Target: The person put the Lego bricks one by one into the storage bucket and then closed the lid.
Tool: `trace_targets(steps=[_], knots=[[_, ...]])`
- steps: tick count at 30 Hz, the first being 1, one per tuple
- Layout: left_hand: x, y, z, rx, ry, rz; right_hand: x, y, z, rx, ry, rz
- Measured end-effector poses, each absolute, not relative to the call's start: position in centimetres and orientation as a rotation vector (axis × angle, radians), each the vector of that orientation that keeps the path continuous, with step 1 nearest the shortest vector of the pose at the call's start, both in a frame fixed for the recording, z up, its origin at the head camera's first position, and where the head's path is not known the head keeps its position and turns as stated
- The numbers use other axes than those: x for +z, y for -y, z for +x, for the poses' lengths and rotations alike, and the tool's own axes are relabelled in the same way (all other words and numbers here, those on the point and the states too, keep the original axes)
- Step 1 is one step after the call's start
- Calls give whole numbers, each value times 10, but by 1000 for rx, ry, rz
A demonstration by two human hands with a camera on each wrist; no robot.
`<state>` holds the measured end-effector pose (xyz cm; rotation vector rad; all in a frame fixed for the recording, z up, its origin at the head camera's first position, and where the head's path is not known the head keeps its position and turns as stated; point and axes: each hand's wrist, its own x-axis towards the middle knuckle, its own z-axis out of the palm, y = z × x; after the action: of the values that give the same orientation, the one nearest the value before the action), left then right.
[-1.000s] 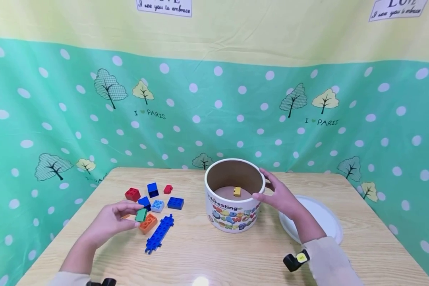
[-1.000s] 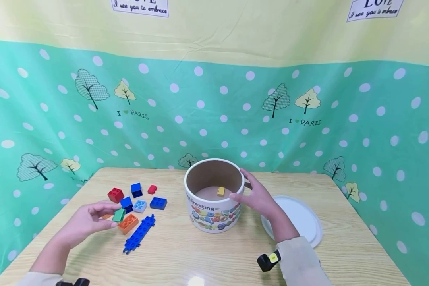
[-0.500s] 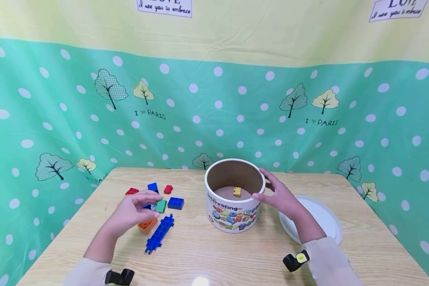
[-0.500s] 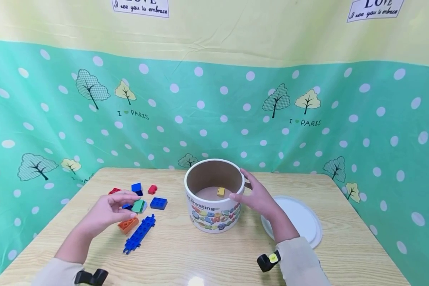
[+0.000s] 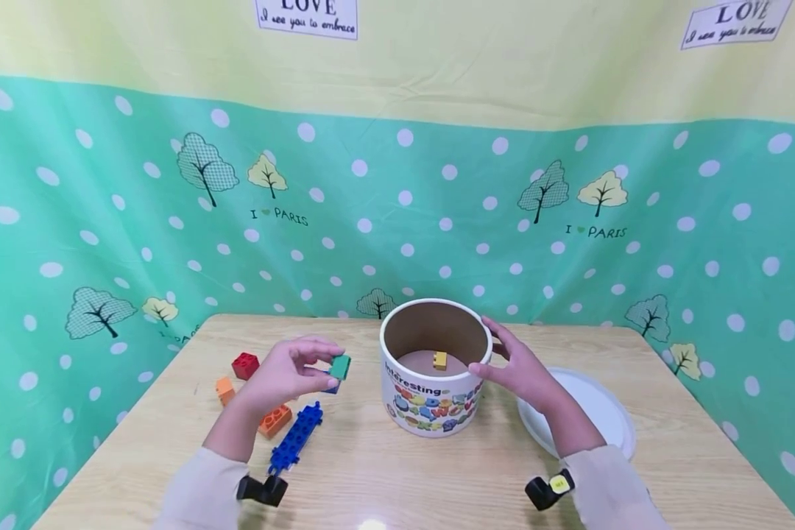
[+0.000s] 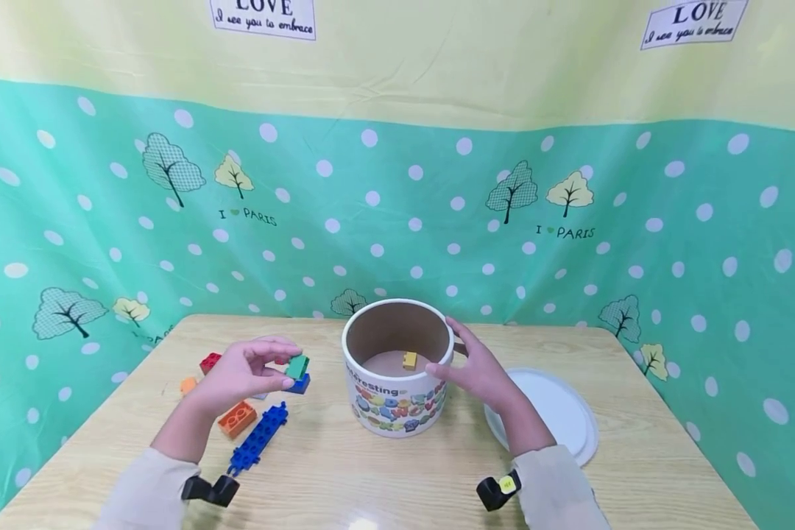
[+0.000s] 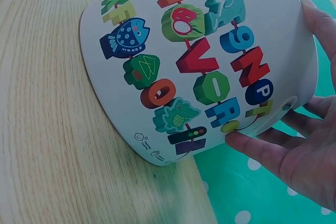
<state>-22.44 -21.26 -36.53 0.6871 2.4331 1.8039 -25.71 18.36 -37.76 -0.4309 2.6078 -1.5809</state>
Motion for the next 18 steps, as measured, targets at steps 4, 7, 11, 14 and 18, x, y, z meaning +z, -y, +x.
trace_targets(steps=[4, 7, 11, 14, 18], knots=[[-352, 197, -232, 1819, -2368, 747, -375, -184, -256, -1579, -2616, -433], [-342, 188, -238, 1808, -2372, 807, -373, -184, -257, -1581, -2619, -439], [-333, 177, -245, 1755, -2404, 890, -374, -185, -258, -1593, -2615, -438], [-327, 169, -249, 1736, -2391, 896, -377, -185, -258, -1602, -2595, -438], [-321, 159, -254, 1729, -2354, 876, -380, -184, -257, -1603, -2588, -432]])
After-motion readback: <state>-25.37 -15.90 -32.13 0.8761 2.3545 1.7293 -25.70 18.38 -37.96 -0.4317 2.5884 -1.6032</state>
